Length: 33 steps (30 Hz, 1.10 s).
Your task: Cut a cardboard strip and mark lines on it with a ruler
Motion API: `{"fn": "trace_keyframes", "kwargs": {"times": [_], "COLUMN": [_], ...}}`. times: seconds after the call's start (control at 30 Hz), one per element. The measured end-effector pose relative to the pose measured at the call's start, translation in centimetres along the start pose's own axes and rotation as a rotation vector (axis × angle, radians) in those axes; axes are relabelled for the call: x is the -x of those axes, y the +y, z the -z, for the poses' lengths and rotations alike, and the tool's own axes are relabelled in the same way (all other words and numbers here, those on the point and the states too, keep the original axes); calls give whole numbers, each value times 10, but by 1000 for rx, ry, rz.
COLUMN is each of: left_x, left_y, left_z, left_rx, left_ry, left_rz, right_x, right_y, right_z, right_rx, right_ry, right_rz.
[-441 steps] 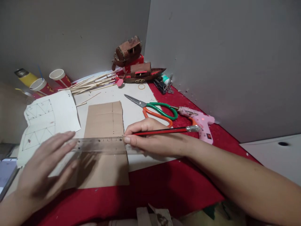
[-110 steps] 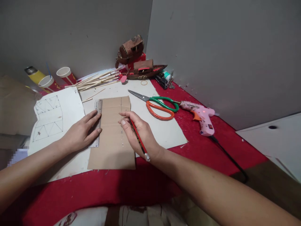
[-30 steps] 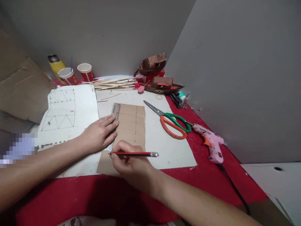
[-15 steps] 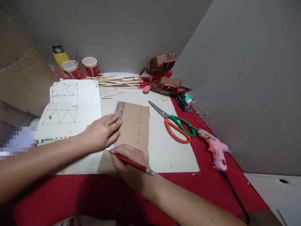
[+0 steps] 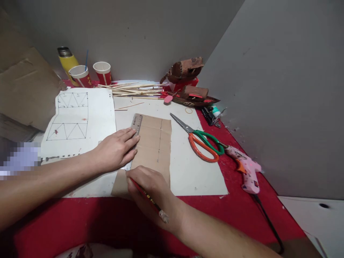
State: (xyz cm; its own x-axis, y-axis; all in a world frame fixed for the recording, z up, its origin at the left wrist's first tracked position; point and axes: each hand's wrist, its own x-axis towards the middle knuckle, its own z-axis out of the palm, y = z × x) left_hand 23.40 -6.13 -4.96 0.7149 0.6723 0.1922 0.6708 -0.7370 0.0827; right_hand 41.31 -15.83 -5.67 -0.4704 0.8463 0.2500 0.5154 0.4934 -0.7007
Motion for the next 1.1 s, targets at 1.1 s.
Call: {"fn": "trace_keyframes", "kwargs": {"times": [1.1], "left_x": [0], "left_y": [-3], "left_z": [2], "left_rx": [-1], "left_ry": [34], "left_rz": [-20], "right_x": [-13], "right_y": [-16], "right_z": [66], "right_rx": [-358], "right_ry": [453], "right_rz": [-380]}}
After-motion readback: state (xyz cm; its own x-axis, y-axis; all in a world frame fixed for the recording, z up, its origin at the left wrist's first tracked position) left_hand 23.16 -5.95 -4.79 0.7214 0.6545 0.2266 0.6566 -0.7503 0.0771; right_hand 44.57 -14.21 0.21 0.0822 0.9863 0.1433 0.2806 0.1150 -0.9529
